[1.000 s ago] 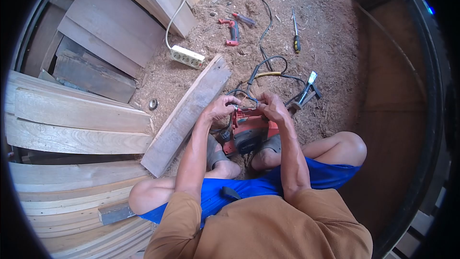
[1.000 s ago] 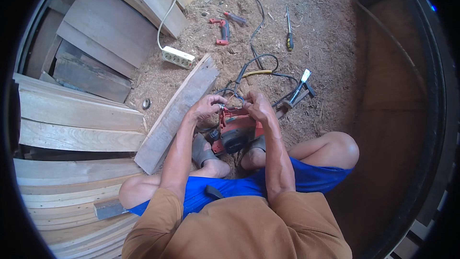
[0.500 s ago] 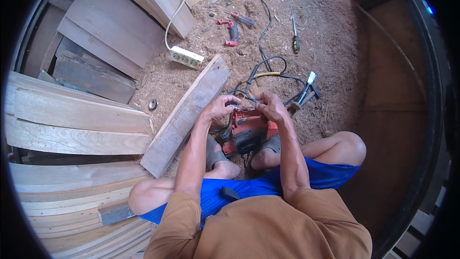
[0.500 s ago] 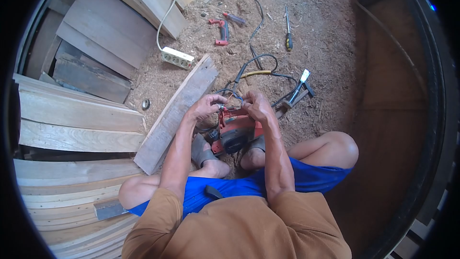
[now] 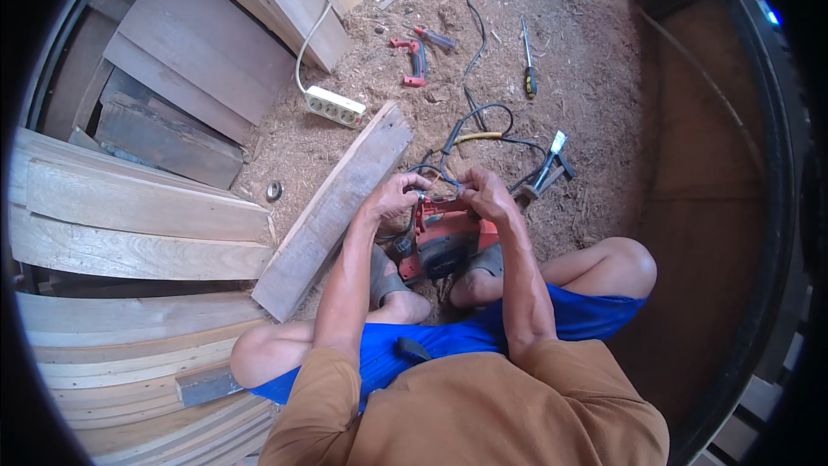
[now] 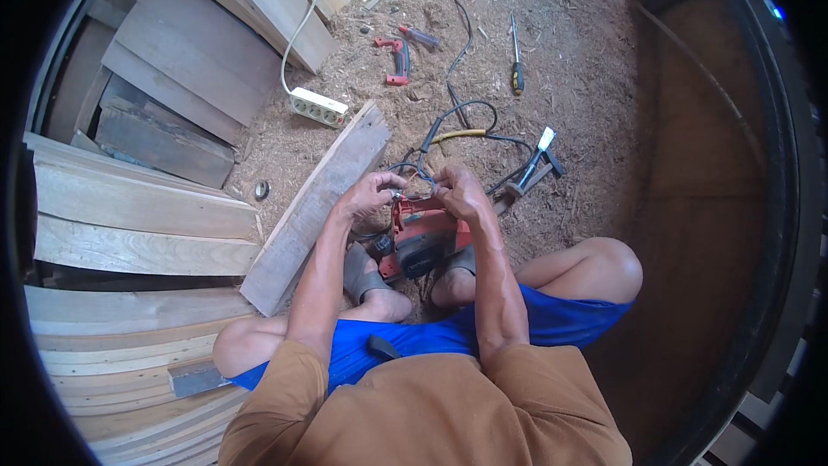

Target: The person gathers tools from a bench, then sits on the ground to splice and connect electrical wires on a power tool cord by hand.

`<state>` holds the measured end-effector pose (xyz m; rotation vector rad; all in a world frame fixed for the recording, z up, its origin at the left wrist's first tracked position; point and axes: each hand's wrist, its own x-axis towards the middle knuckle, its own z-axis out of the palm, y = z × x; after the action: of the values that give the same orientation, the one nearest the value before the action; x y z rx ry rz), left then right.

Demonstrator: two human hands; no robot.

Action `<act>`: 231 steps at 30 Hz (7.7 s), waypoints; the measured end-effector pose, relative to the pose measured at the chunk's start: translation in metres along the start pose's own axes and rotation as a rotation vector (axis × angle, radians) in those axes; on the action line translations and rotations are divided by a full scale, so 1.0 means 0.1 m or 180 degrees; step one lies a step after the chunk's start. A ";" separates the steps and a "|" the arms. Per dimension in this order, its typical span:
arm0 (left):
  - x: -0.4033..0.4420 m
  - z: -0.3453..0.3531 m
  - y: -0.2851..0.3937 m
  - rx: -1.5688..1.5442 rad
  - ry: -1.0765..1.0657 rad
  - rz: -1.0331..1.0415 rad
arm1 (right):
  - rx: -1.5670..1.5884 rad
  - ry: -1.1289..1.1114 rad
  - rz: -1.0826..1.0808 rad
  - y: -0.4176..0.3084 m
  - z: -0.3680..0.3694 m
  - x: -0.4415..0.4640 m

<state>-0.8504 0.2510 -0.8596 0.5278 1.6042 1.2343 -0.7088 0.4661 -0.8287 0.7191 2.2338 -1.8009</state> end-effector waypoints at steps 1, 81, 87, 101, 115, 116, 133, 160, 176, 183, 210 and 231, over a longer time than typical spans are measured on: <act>0.00 0.00 0.00 0.0024 0.0019 -0.0004 | -0.0027 0.0006 -0.0057 0.00 0.00 0.00; 0.01 0.02 -0.05 0.0147 0.0224 -0.0057 | -0.0384 0.0096 0.0101 -0.15 -0.02 -0.05; 0.03 0.06 -0.09 0.0303 0.0222 0.0016 | -0.0247 0.0112 0.0136 -0.10 0.00 -0.03; 0.06 0.14 0.09 0.0689 0.0519 -0.0044 | -0.0417 0.0070 0.0054 -0.12 -0.02 -0.02; 0.07 0.19 0.05 0.0179 0.0439 -0.0042 | -0.0353 0.0037 0.0114 -0.15 -0.01 -0.04; 0.06 0.19 0.07 0.0146 0.0401 -0.0022 | -0.0395 0.0030 0.0087 -0.15 -0.01 -0.03; 0.15 0.10 -0.08 -0.0382 0.0263 -0.0032 | -0.0681 0.0124 0.0218 -0.16 0.00 -0.01; 0.07 0.06 -0.04 0.0455 0.0420 -0.0367 | -0.0524 0.0142 0.0220 -0.13 0.01 0.00; -0.01 0.07 0.06 0.0051 0.0310 -0.0205 | -0.0618 0.0169 0.0023 -0.06 0.01 0.05; 0.00 0.06 0.04 0.0142 0.0324 -0.0174 | -0.0640 0.0180 0.0160 -0.15 0.01 0.00; 0.05 0.03 -0.10 0.0122 0.0208 -0.0246 | -0.0661 0.0244 0.0243 -0.18 0.00 0.01; 0.03 0.03 -0.08 0.0030 0.0152 -0.0259 | -0.0701 0.0345 0.0145 -0.10 0.03 0.06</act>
<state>-0.8471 0.2523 -0.8679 0.4376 1.6562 1.1867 -0.7191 0.4629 -0.8238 0.8320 2.4140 -1.4977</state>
